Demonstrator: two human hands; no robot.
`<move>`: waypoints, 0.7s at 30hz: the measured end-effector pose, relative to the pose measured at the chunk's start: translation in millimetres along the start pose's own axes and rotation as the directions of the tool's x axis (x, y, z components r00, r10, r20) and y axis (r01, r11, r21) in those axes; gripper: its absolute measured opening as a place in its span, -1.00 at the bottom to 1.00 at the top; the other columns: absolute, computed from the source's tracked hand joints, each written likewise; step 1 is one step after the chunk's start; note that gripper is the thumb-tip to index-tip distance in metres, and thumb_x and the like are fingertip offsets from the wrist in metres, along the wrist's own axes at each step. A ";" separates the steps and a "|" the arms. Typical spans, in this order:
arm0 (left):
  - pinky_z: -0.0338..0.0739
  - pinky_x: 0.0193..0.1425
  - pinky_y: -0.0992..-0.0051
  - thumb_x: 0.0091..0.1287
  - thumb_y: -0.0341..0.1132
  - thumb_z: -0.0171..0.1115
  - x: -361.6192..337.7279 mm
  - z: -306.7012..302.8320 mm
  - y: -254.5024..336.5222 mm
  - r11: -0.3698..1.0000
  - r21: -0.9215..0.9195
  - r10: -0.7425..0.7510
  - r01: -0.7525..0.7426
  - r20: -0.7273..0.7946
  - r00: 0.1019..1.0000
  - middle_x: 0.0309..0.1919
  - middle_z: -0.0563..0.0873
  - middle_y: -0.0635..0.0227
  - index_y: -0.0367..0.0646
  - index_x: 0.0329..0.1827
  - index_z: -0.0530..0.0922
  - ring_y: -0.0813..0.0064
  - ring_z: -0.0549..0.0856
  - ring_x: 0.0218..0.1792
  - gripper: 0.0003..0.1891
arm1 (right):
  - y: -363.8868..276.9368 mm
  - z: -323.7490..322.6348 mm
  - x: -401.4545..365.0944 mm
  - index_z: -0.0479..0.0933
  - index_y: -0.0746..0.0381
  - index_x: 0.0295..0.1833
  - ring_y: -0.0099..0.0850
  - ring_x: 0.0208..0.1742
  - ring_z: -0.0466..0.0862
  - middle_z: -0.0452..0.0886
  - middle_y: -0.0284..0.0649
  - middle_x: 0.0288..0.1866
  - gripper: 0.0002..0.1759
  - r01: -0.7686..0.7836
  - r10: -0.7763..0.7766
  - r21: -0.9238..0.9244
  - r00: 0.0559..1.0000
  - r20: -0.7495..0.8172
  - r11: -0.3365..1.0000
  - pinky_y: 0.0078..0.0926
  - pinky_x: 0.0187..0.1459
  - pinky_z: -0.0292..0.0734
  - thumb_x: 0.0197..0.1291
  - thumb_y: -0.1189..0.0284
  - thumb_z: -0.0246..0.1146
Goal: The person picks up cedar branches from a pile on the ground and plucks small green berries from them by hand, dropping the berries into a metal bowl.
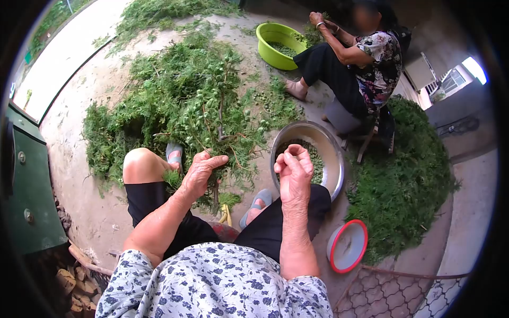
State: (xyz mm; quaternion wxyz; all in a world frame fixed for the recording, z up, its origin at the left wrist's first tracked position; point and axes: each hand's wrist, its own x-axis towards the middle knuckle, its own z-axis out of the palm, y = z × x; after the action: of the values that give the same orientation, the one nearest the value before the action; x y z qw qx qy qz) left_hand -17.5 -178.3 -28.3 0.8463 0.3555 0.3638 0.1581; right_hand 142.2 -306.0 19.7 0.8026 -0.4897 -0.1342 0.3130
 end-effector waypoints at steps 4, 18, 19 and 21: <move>0.39 -0.61 0.61 0.13 -0.35 0.28 0.2 3.4 -2.9 0.999 0.039 0.018 -0.018 -0.009 1.000 -0.47 0.58 0.54 -0.13 -0.23 0.51 0.69 0.55 -0.50 -0.82 | 36.1 -5.3 1.7 0.49 0.26 -0.23 -0.72 -0.63 0.37 0.43 -0.47 -0.54 -0.89 -0.109 0.105 -0.211 0.994 -0.028 0.971 -0.78 -0.68 0.19 0.13 0.50 0.24; 0.43 -0.61 0.57 0.09 -0.28 0.29 12.5 14.0 -23.4 0.990 0.141 0.022 -0.028 0.042 0.999 -0.53 0.54 0.45 -0.21 -0.36 0.52 0.63 0.52 -0.52 -0.80 | 47.6 6.5 4.2 0.46 0.30 -0.10 -0.75 -0.62 0.29 0.36 -0.49 -0.51 -0.73 -0.053 0.044 -0.497 0.999 -0.031 0.866 -0.76 -0.64 0.19 0.03 0.58 0.27; 0.44 -0.62 0.57 0.08 -0.27 0.29 17.3 11.1 -28.1 0.984 0.170 0.054 -0.059 0.038 0.998 -0.54 0.53 0.45 -0.23 -0.36 0.51 0.63 0.52 -0.53 -0.78 | 47.3 6.4 5.1 0.46 0.30 -0.10 -0.75 -0.62 0.29 0.36 -0.49 -0.51 -0.73 -0.056 0.046 -0.496 0.998 -0.031 0.867 -0.76 -0.64 0.19 0.03 0.58 0.27; 0.45 -0.63 0.57 0.08 -0.26 0.29 18.6 11.4 -29.4 0.976 0.201 0.078 -0.083 0.032 0.996 -0.55 0.52 0.44 -0.25 -0.37 0.50 0.63 0.52 -0.54 -0.77 | 46.4 6.0 6.2 0.46 0.31 -0.11 -0.74 -0.64 0.31 0.37 -0.47 -0.50 -0.75 -0.089 0.077 -0.412 0.996 -0.045 0.907 -0.77 -0.66 0.19 0.05 0.59 0.25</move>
State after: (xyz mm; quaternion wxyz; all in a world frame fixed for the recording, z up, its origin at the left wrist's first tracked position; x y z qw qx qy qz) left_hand 3.8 -194.5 -53.2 0.8032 0.4558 0.3529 0.1500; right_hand 126.6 -282.9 -18.3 0.6685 -0.6580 -0.1654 0.3045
